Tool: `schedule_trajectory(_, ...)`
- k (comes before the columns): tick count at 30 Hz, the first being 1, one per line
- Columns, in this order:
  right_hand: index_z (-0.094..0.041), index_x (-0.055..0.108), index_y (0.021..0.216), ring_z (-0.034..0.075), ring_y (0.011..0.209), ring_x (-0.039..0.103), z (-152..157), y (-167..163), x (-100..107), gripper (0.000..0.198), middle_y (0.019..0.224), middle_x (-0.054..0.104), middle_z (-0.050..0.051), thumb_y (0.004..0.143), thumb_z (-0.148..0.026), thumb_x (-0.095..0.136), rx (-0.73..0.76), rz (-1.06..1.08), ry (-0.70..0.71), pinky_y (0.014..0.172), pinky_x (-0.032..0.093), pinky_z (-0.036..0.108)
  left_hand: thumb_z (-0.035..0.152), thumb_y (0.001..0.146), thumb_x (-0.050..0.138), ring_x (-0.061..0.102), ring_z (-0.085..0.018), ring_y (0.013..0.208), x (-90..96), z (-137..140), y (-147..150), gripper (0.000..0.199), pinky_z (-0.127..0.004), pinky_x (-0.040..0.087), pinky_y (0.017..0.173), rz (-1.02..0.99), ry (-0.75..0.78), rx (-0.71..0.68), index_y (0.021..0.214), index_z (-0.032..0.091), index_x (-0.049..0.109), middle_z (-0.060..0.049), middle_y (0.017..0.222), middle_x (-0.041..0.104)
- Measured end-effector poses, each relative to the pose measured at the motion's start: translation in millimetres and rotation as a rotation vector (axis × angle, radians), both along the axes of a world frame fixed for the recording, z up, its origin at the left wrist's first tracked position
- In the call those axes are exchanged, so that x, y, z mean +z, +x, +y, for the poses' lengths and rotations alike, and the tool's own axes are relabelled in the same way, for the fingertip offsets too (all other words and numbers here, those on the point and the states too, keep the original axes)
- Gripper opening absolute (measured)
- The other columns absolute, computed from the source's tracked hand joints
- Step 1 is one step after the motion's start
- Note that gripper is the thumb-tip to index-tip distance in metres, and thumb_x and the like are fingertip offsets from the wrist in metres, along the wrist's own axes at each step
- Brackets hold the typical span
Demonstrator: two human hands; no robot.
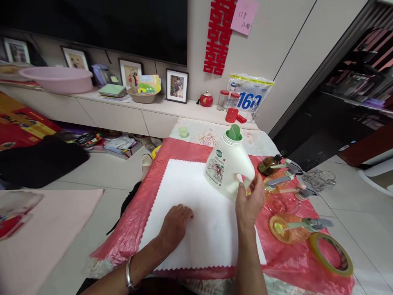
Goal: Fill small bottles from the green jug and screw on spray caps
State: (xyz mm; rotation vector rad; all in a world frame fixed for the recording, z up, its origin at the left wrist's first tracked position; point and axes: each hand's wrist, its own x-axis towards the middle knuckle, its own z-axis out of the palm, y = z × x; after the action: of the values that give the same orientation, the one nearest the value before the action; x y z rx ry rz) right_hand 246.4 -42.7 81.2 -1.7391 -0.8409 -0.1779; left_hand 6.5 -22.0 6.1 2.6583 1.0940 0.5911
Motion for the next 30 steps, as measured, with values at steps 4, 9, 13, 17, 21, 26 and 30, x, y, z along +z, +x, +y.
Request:
schedule_trajectory(4, -0.01, 0.065, 0.11, 0.018, 0.082, 0.056, 22, 11, -7, 0.058, 0.099, 0.062, 0.008, 0.07, -0.051, 0.063, 0.03, 0.199, 0.059, 0.072, 0.044, 0.027, 0.001, 0.091, 0.049, 0.055, -0.019, 0.073, 1.3, -1, 1, 0.025, -0.033, 0.04, 0.07, 0.024, -0.008, -0.001, 0.079, 0.02, 0.061, -0.001, 0.074, 0.065)
schedule_trajectory(9, -0.011, 0.055, 0.091, 0.011, 0.068, 0.048, 24, 11, -2, 0.051, 0.08, 0.055, 0.002, 0.059, -0.048, 0.069, 0.119, 0.397, 0.162, 0.064, 0.04, 0.022, 0.002, 0.091, 0.05, 0.054, -0.019, 0.072, 3.9, -1, 2, 0.025, -0.033, 0.039, 0.069, 0.042, -0.022, 0.004, 0.079, 0.02, 0.062, -0.001, 0.074, 0.066)
schedule_trajectory(13, -0.013, 0.054, 0.095, 0.012, 0.07, 0.05, 12, 3, 12, 0.051, 0.081, 0.055, 0.001, 0.058, -0.042, 0.07, 0.197, 0.456, 0.22, 0.066, 0.041, 0.021, 0.003, 0.091, 0.05, 0.055, -0.019, 0.073, 4.0, 0, 2, 0.024, -0.033, 0.039, 0.069, 0.039, -0.035, 0.004, 0.08, 0.019, 0.063, -0.001, 0.075, 0.067)
schedule_trajectory(17, -0.012, 0.056, 0.098, 0.013, 0.07, 0.051, 0, -7, 11, 0.052, 0.082, 0.057, 0.003, 0.057, -0.04, 0.069, 0.257, 0.49, 0.179, 0.065, 0.041, 0.021, 0.004, 0.092, 0.05, 0.055, -0.02, 0.074, 2.8, 0, 0, 0.023, -0.034, 0.039, 0.071, 0.032, -0.047, -0.003, 0.082, 0.02, 0.063, -0.001, 0.077, 0.067)
schedule_trajectory(21, -0.011, 0.059, 0.097, 0.014, 0.07, 0.051, -7, -12, -4, 0.05, 0.084, 0.059, 0.004, 0.06, -0.044, 0.065, 0.306, 0.476, 0.062, 0.064, 0.042, 0.022, 0.004, 0.093, 0.048, 0.055, -0.02, 0.075, 0.9, 0, -1, 0.024, -0.034, 0.039, 0.072, 0.01, -0.032, -0.007, 0.083, 0.02, 0.063, -0.002, 0.077, 0.066)
schedule_trajectory(26, -0.011, 0.063, 0.103, 0.02, 0.089, 0.057, -26, -13, -10, 0.053, 0.103, 0.062, 0.009, 0.066, -0.049, 0.066, 0.295, 0.373, -0.061, 0.078, 0.048, 0.028, 0.002, 0.092, 0.047, 0.054, -0.021, 0.074, -2.7, 2, -3, 0.026, -0.034, 0.038, 0.07, 0.007, 0.001, -0.016, 0.082, 0.02, 0.063, -0.002, 0.075, 0.065)
schedule_trajectory(30, -0.013, 0.062, 0.119, 0.026, 0.114, 0.054, -56, -17, -17, 0.064, 0.127, 0.055, 0.012, 0.066, -0.049, 0.062, 0.175, 0.306, -0.105, 0.098, 0.047, 0.037, 0.0, 0.091, 0.046, 0.054, -0.02, 0.072, -5.1, 3, -3, 0.028, -0.034, 0.037, 0.069, 0.003, 0.014, -0.013, 0.081, 0.02, 0.062, -0.001, 0.074, 0.065)
